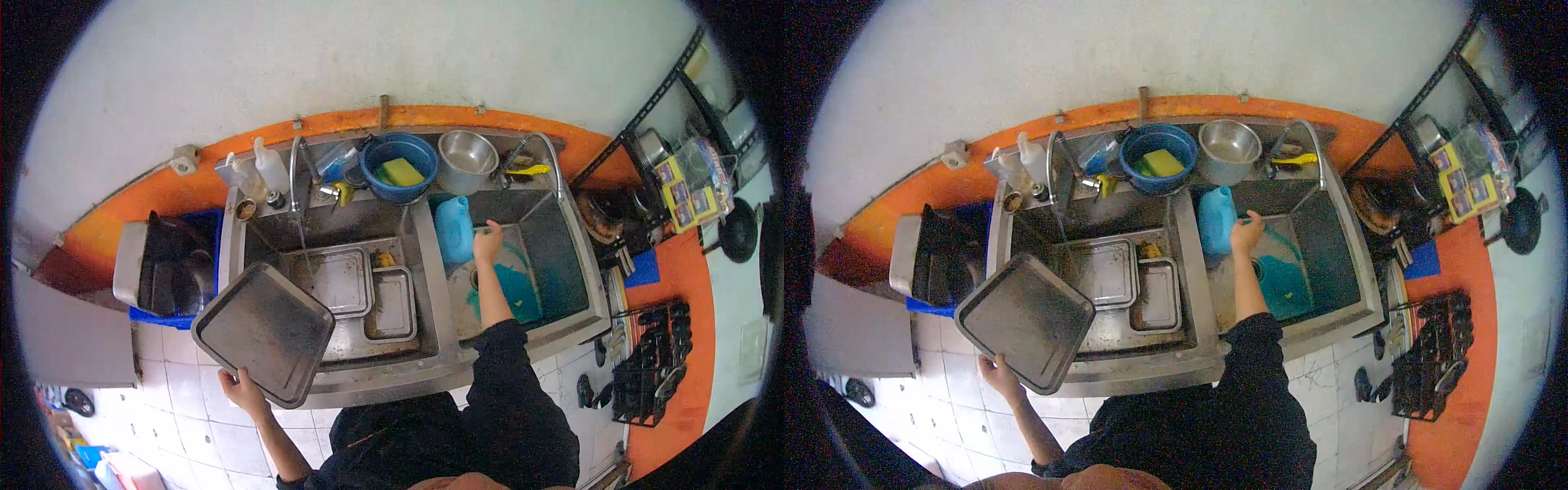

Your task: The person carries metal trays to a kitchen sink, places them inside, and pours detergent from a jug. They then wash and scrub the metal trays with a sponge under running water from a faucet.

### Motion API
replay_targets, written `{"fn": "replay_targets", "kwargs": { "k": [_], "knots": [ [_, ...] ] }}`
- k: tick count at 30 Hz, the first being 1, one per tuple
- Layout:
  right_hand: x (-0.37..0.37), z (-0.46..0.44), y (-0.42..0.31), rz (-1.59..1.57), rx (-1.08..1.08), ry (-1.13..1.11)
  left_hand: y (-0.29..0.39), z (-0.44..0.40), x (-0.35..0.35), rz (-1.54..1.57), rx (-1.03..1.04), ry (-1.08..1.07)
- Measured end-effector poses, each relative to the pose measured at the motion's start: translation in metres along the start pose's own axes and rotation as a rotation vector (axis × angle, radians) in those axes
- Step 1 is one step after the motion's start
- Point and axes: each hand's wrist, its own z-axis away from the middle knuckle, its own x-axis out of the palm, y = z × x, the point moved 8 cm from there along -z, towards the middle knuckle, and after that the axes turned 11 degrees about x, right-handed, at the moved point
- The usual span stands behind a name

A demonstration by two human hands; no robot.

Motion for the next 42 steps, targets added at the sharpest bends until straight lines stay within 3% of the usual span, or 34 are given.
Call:
{"fn": "replay_targets", "kwargs": {
  "k": [4, 11, 14, 16, 20, 22, 24, 26, 28, 29, 30, 31, 34, 42],
  "knots": [
    [0.019, 0.012, -0.039, -0.109, -0.292, -0.084, 0.006, 0.003, 0.007, 0.009, -0.016, 0.017],
    [0.039, 0.059, -0.145, -0.424, -0.458, -0.3, 0.011, 0.003, 0.015, -0.01, 0.055, 0.04],
    [0.051, 0.09, -0.2, -0.315, -0.543, -0.415, 0.003, 0.004, 0.017, -0.031, 0.05, 0.05],
    [0.069, 0.114, -0.229, -0.422, -0.537, -0.542, -0.002, 0.005, 0.013, -0.041, 0.046, 0.074],
    [0.142, 0.205, -0.292, -0.509, -0.562, -1.098, 0.007, 0.006, 0.017, -0.097, 0.048, 0.033],
    [0.169, 0.247, -0.315, -0.727, -0.309, -1.306, 0.011, 0.004, 0.018, -0.052, 0.058, 0.056],
    [0.189, 0.264, -0.327, -0.532, -0.506, -1.276, 0.008, 0.001, 0.014, -0.099, 0.134, 0.043],
    [0.19, 0.251, -0.325, -0.409, -0.471, -1.355, 0.0, -0.001, 0.009, -0.104, 0.042, 0.027],
    [0.188, 0.235, -0.324, -0.014, -0.819, -1.367, -0.002, -0.004, 0.008, -0.027, 0.008, 0.05],
    [0.203, 0.218, -0.315, 0.093, -0.786, -1.391, -0.001, -0.006, 0.006, -0.032, 0.035, 0.045],
    [0.185, 0.205, -0.331, 0.352, -1.066, -1.155, -0.002, -0.007, 0.005, -0.041, 0.061, 0.037],
    [0.185, 0.191, -0.336, 0.407, -1.125, -1.085, -0.009, -0.008, 0.005, -0.009, 0.067, 0.051],
    [0.163, 0.179, -0.357, 0.628, -1.149, -1.071, 0.001, -0.01, 0.009, -0.06, 0.009, 0.031],
    [0.171, 0.171, -0.356, 0.66, -1.204, -1.059, 0.0, -0.018, 0.005, -0.006, 0.068, 0.036]
  ]
}}
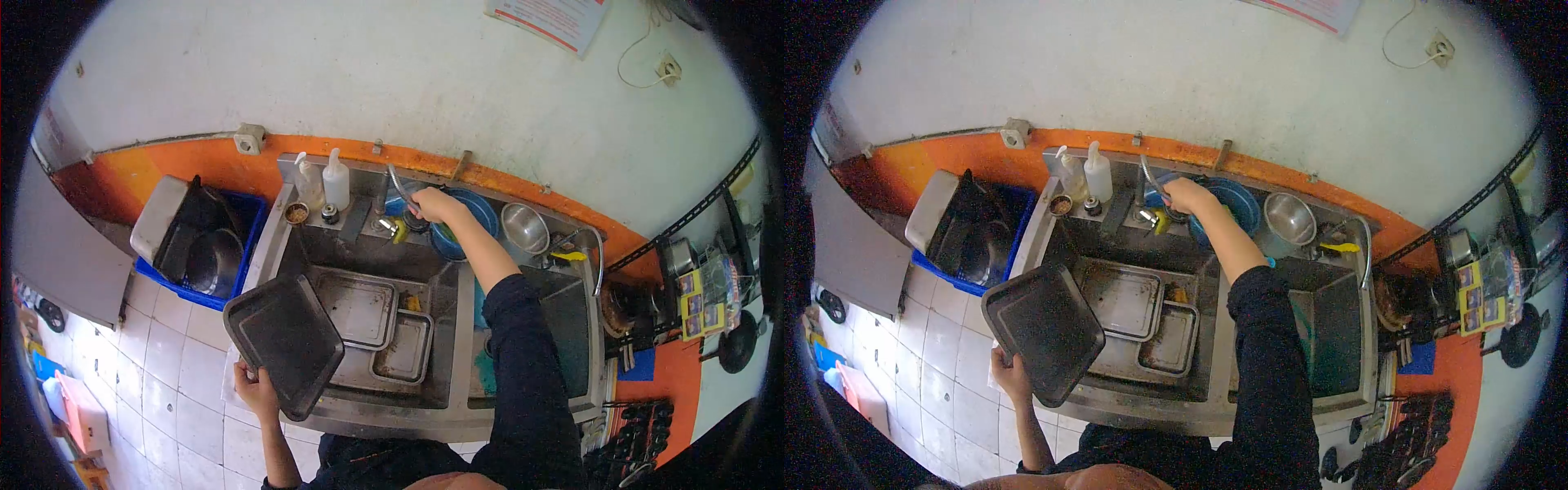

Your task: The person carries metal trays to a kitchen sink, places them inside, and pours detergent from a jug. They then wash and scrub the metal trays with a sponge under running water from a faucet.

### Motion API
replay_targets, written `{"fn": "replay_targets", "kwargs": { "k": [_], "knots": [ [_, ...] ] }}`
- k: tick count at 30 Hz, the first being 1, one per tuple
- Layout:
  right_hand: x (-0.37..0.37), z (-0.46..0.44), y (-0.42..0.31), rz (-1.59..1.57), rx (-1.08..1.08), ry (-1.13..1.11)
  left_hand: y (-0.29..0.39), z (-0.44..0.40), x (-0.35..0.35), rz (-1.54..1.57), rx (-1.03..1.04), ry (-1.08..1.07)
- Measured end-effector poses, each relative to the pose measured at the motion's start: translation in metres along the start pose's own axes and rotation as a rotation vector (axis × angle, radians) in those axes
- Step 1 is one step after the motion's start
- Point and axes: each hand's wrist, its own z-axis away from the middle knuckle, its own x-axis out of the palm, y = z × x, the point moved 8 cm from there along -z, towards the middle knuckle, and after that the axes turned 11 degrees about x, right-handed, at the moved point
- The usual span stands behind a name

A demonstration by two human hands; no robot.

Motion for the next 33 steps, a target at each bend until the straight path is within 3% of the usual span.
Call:
{"fn": "replay_targets", "kwargs": {
  "k": [12, 17, 25, 33],
  "knots": [
    [0.007, -0.012, 0.012, 0.02, 0.047, -0.061, -0.005, 0.005, -0.02, 0.016, -0.049, -0.003],
    [-0.005, -0.003, 0.009, 0.089, 0.079, -0.014, -0.011, 0.004, -0.028, -0.058, -0.062, -0.02],
    [-0.001, -0.008, 0.018, 0.081, 0.068, 0.069, -0.017, 0.004, -0.03, 0.115, -0.083, 0.042],
    [0.007, -0.012, 0.027, 0.011, 0.068, 0.099, -0.012, 0.004, -0.034, 0.003, -0.074, 0.009]
  ]
}}
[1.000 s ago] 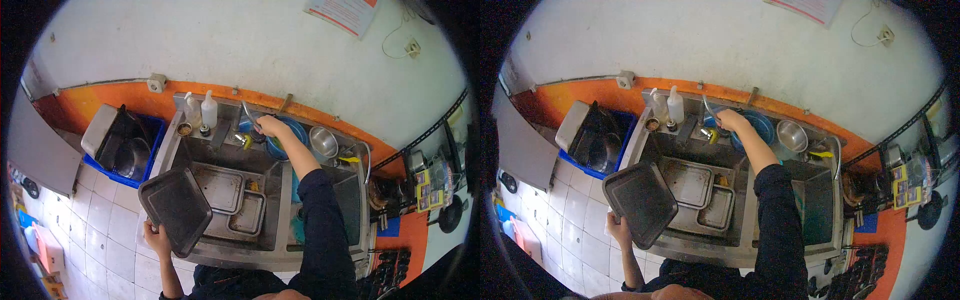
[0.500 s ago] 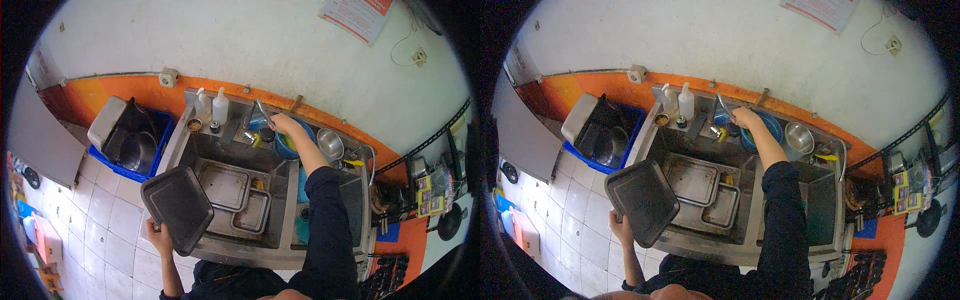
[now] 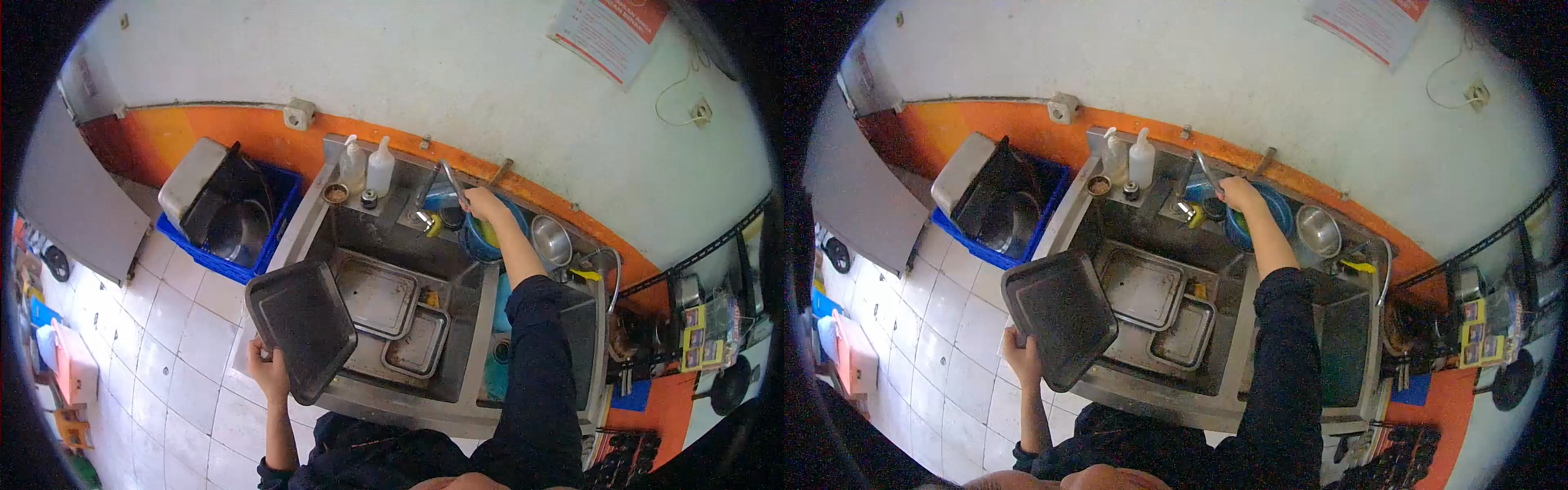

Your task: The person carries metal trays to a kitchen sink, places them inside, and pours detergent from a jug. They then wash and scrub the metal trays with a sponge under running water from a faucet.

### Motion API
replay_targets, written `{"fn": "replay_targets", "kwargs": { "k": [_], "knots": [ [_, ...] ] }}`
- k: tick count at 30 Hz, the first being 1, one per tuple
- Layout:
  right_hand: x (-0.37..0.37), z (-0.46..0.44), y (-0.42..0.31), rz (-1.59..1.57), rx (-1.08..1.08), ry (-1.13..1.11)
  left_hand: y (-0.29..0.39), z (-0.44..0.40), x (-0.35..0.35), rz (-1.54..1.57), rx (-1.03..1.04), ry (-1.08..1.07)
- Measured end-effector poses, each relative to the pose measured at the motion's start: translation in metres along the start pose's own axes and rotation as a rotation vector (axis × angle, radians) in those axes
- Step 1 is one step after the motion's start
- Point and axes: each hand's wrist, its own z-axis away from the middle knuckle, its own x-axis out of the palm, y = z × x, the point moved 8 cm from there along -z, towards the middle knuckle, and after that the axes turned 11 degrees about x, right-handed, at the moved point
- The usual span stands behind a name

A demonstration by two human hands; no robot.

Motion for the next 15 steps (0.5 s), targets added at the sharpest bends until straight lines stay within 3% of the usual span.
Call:
{"fn": "replay_targets", "kwargs": {
  "k": [5, 8, 11, 15],
  "knots": [
    [0.0, -0.001, -0.003, 0.053, -0.046, 0.038, -0.007, 0.001, -0.004, 0.07, 0.032, 0.048],
    [-0.001, -0.001, 0.0, 0.018, -0.028, 0.082, -0.014, 0.004, -0.004, 0.143, -0.066, 0.033],
    [0.003, -0.006, 0.005, 0.033, -0.007, 0.057, -0.014, 0.004, -0.01, -0.017, 0.031, 0.016],
    [-0.001, -0.002, 0.001, 0.019, -0.046, 0.092, -0.007, 0.004, -0.011, 0.022, -0.003, 0.052]
  ]
}}
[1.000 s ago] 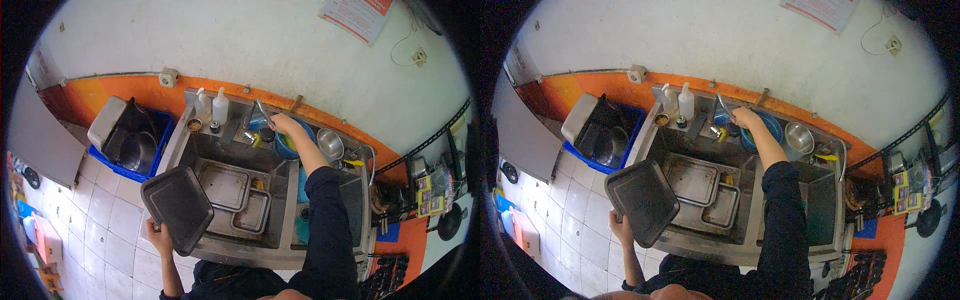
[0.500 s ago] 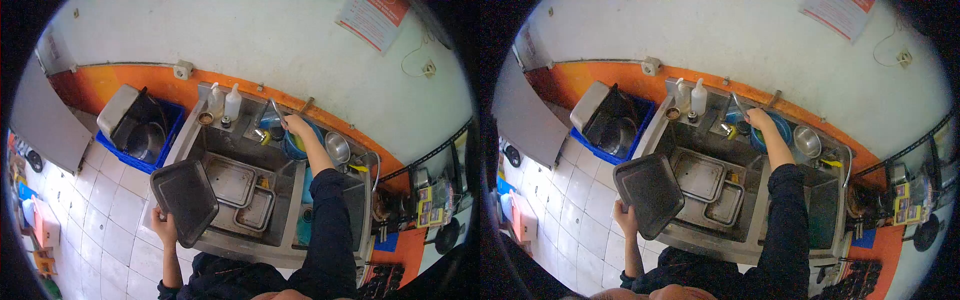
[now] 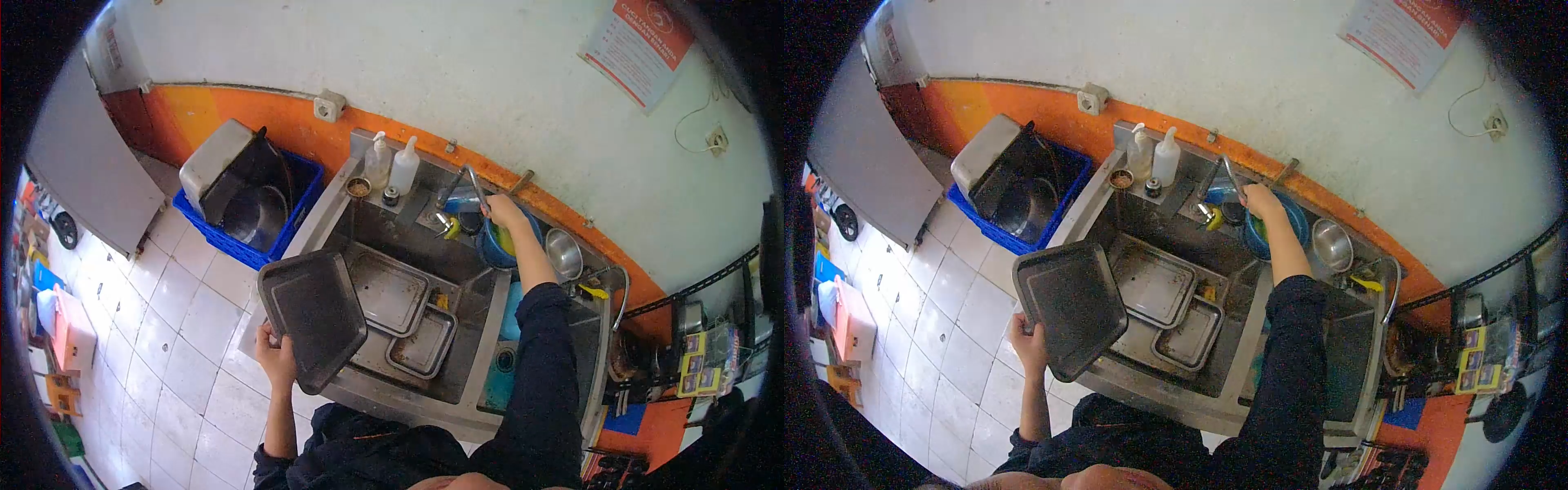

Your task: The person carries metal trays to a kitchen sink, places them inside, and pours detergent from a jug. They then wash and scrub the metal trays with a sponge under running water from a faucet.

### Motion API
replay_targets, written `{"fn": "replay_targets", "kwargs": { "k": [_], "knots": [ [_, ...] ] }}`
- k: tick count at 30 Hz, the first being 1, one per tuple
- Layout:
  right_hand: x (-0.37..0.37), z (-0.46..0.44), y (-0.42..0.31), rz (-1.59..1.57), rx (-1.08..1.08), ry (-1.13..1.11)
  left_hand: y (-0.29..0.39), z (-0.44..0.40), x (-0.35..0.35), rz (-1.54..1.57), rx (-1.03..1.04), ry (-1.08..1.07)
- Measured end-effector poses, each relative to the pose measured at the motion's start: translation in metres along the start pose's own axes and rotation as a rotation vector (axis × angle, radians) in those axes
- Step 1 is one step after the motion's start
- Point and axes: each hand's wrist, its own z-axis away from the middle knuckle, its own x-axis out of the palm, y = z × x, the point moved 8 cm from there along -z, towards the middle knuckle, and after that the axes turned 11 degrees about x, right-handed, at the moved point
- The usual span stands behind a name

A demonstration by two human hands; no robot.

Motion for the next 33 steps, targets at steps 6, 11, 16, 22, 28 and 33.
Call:
{"fn": "replay_targets", "kwargs": {
  "k": [6, 11, 16, 22, 28, 33],
  "knots": [
    [0.005, 0.003, 0.001, -0.015, 0.113, -0.072, -0.003, 0.002, -0.001, -0.03, -0.026, -0.02],
    [-0.003, 0.014, -0.005, -0.003, 0.054, 0.111, -0.014, 0.005, 0.002, -0.001, 0.107, -0.063],
    [-0.001, 0.026, 0.008, -0.093, 0.28, 0.3, -0.013, 0.006, 0.01, -0.067, -0.007, -0.174],
    [-0.002, 0.041, 0.01, -0.171, 0.357, 0.42, -0.008, 0.005, 0.016, -0.045, 0.063, -0.116],
    [0.0, 0.043, 0.01, -0.205, 0.366, 0.471, 0.001, -0.001, 0.024, -0.093, 0.105, -0.143],
    [-0.002, 0.047, 0.006, -0.194, 0.341, 0.512, -0.004, -0.001, 0.026, -0.068, 0.143, -0.179]
  ]
}}
